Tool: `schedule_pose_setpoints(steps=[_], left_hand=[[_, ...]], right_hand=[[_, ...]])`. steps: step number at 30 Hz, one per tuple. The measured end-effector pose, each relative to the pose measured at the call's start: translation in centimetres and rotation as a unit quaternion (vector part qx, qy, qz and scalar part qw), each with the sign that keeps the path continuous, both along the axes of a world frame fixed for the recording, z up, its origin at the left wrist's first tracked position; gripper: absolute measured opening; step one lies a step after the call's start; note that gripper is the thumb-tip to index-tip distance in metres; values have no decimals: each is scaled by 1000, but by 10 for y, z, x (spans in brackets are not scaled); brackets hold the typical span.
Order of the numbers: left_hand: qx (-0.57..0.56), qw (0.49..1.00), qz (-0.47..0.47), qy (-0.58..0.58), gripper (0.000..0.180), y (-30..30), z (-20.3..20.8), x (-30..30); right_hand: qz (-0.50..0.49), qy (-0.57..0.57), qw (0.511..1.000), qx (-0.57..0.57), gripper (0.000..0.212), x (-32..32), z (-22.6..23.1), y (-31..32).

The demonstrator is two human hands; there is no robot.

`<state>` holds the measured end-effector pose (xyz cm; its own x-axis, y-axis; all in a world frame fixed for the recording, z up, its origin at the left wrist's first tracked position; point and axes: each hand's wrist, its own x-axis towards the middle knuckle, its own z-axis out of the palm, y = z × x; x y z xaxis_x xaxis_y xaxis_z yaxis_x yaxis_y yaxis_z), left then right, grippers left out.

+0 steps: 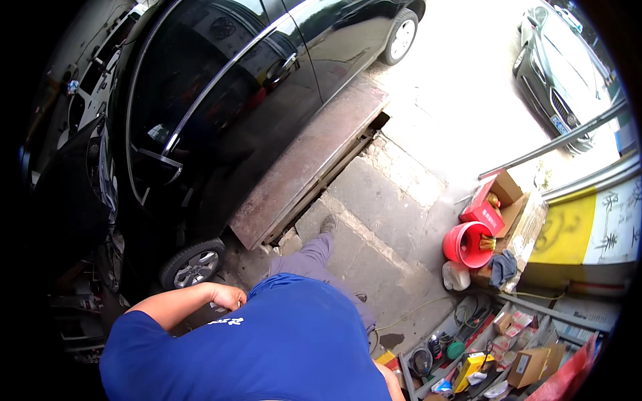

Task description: The person pours engine oil from a red container into the engine of a car with the hood open. They then use a dipstick to check the oil level, wiping it with a paper towel between checks. Finally, they close the oil cap and enter the car to start the engine.

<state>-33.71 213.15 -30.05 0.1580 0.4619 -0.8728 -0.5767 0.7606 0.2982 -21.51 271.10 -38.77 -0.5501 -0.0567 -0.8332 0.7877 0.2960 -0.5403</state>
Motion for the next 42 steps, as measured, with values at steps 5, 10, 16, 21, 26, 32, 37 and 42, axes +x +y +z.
schedule_pose_setpoints(steps=[5,10,16,21,26,32,37,42], left_hand=[[36,999,-22,33,23,-6,29,-186],[63,970,-168,165,35,31,20,-382],[-88,765,-119,627,33,173,38,-582],[-59,752,150,639,33,259,23,-647],[-161,723,298,602,35,264,12,-646],[-377,646,371,551,71,178,37,-712],[-478,622,376,493,87,110,22,-787],[-482,608,438,454,80,96,-17,-850]], right_hand=[[54,-56,996,-45,46,-122,1,-22],[115,-106,985,-69,45,-244,26,8],[237,131,940,206,35,-425,94,118],[266,225,901,258,31,-612,106,226],[367,265,853,260,32,-778,170,234],[399,325,825,234,33,-895,190,198],[429,303,829,194,45,-941,170,163],[421,275,850,155,50,-995,177,127]])
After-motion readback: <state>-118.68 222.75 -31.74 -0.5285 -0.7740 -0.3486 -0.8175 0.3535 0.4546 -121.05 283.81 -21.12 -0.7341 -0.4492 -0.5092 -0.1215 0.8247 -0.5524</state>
